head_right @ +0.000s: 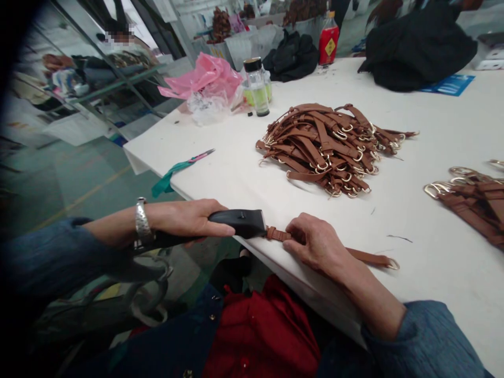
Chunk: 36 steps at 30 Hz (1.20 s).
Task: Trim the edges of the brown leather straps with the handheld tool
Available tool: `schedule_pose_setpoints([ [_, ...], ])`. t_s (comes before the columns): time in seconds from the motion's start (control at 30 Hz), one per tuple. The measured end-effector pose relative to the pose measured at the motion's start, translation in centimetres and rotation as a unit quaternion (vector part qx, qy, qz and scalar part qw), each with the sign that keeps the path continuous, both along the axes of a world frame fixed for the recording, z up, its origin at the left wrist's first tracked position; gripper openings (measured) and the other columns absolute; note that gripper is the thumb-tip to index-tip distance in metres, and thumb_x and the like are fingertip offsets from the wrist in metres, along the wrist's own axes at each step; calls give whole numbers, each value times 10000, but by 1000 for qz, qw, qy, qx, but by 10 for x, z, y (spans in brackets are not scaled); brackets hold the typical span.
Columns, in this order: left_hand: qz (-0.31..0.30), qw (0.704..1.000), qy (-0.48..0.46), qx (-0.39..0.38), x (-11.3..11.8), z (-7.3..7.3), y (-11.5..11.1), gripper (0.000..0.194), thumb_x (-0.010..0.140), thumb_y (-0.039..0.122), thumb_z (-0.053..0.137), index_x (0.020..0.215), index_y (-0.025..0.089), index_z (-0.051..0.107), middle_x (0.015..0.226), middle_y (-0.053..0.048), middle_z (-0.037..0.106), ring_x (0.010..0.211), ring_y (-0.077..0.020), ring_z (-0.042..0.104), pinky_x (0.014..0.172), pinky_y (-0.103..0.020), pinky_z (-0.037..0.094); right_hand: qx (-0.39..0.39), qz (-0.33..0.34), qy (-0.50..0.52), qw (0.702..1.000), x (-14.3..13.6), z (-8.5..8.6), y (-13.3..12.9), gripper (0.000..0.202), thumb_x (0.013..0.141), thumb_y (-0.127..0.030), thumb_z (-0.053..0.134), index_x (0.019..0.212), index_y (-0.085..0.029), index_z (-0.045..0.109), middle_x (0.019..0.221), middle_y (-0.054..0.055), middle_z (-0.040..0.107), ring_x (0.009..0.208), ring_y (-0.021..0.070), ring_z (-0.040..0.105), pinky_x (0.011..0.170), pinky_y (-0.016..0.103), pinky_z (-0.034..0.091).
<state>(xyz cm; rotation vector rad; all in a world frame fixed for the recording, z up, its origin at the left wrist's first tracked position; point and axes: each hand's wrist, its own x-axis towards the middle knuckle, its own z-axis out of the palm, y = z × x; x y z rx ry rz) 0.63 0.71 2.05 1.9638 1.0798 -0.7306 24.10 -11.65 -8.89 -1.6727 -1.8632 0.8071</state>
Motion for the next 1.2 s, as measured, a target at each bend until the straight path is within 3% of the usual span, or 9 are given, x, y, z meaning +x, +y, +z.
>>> schedule_pose_setpoints([
  [0.2, -5, 999, -33, -7, 14, -12, -3, 555, 731, 693, 456, 817, 157, 570, 569, -19, 575, 409, -132, 505, 384, -232, 373, -2, -15, 6, 1000, -2, -4, 2, 120, 727, -274, 635, 818, -197, 647, 725, 6, 579, 627, 121, 504, 568, 236, 366],
  [0.3, 8, 998, -58, -17, 9, -16, -2, 544, 742, 702, 437, 811, 175, 553, 553, -10, 560, 415, -142, 515, 383, -235, 379, 37, -28, 6, 999, -5, -4, -1, 107, 731, -253, 630, 819, -194, 647, 758, 12, 589, 664, 123, 507, 598, 235, 366],
  [0.43, 28, 998, -52, 38, -4, -19, 4, 524, 737, 694, 460, 799, 182, 550, 537, -9, 556, 441, -162, 553, 388, -236, 392, 93, -64, -28, 993, -14, -8, 0, 88, 740, -222, 605, 803, -176, 647, 742, 24, 584, 677, 128, 501, 621, 241, 361],
  [0.6, 28, 995, -75, 59, -16, -6, 13, 484, 776, 646, 453, 784, 172, 551, 541, -30, 588, 460, -173, 572, 419, -251, 424, 146, -80, -7, 986, -47, -16, 34, 92, 769, -253, 590, 769, -178, 642, 765, 34, 595, 728, 144, 513, 669, 250, 382],
  [0.77, 56, 990, -88, 90, -23, 9, 17, 459, 792, 622, 448, 747, 175, 541, 540, -27, 582, 453, -169, 568, 406, -251, 419, 88, -125, 103, 983, -70, -8, 74, 163, 810, -199, 533, 929, -193, 643, 851, 14, 631, 736, 126, 541, 696, 232, 429],
  [0.87, 69, 990, -99, 76, -29, 8, 13, 458, 793, 612, 454, 845, 170, 564, 565, -20, 580, 465, -166, 572, 416, -247, 429, 83, -123, 92, 985, -44, 2, 55, 239, 799, -127, 495, 982, -175, 641, 929, 30, 641, 782, 123, 570, 750, 239, 446],
  [1.03, 47, 992, -112, 42, -23, -6, -3, 535, 770, 667, 462, 921, 164, 564, 567, -5, 566, 473, -164, 573, 423, -240, 431, 69, -178, -98, 977, 27, 1, -26, 165, 804, -254, 557, 894, -200, 685, 906, 65, 631, 870, 211, 566, 807, 351, 441],
  [1.1, 23, 992, -121, 26, -10, -12, -10, 552, 756, 684, 468, 934, 169, 558, 567, 4, 560, 463, -161, 565, 409, -236, 417, 61, -181, -110, 975, 39, -5, -49, 163, 813, -298, 565, 873, -222, 696, 882, 58, 630, 866, 219, 562, 796, 362, 442],
  [1.2, -22, 991, -133, -3, 17, -18, -20, 560, 741, 701, 467, 914, 177, 560, 605, -2, 577, 473, -163, 570, 400, -234, 406, 52, -190, -105, 975, 38, -9, -61, 162, 820, -325, 564, 857, -239, 696, 869, 41, 631, 851, 207, 556, 774, 348, 439],
])
